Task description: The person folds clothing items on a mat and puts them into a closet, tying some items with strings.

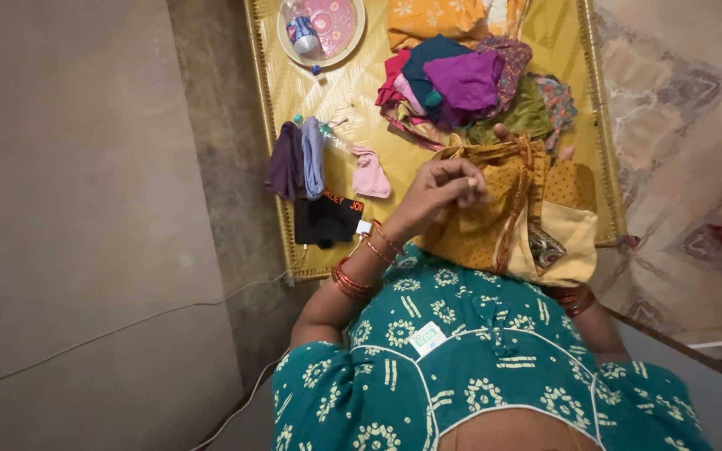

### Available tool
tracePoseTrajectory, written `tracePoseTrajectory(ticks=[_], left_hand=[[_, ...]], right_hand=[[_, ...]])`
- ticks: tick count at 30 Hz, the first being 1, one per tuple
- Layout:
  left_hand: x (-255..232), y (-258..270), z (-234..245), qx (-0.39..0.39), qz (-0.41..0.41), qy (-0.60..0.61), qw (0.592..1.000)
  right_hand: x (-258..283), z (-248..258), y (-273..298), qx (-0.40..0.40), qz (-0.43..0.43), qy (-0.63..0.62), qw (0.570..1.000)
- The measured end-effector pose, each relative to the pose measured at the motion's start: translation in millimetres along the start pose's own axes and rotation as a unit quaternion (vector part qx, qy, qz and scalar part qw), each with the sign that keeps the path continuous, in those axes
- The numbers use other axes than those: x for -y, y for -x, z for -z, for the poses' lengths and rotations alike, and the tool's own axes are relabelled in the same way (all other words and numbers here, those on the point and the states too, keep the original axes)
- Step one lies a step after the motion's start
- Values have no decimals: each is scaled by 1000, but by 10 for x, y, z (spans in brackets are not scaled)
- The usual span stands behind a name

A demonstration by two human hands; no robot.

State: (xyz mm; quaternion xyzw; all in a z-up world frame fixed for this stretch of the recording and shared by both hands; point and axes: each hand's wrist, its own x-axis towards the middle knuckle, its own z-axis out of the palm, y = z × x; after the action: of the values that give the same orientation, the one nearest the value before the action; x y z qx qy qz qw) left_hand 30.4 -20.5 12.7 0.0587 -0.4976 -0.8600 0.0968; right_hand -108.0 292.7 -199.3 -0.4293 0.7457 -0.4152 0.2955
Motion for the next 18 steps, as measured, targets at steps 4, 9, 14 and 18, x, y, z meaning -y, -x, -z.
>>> tracePoseTrajectory(ticks=[4,9,14,18], left_hand=[[-17,56,-233,-45,3,-353,934],[0,-9,-442,-71,-25,-655,752],[202,-39,-172,-1,59,-335,940],[418,-100,-84,119,58,8,991]], right_hand=[[48,-9,-43,5,4,-19,1000],[89,-11,-81,11,7,-41,999],[127,-84,-63,13,4,-71,997],[163,-173,-103,4,1,-106,994]])
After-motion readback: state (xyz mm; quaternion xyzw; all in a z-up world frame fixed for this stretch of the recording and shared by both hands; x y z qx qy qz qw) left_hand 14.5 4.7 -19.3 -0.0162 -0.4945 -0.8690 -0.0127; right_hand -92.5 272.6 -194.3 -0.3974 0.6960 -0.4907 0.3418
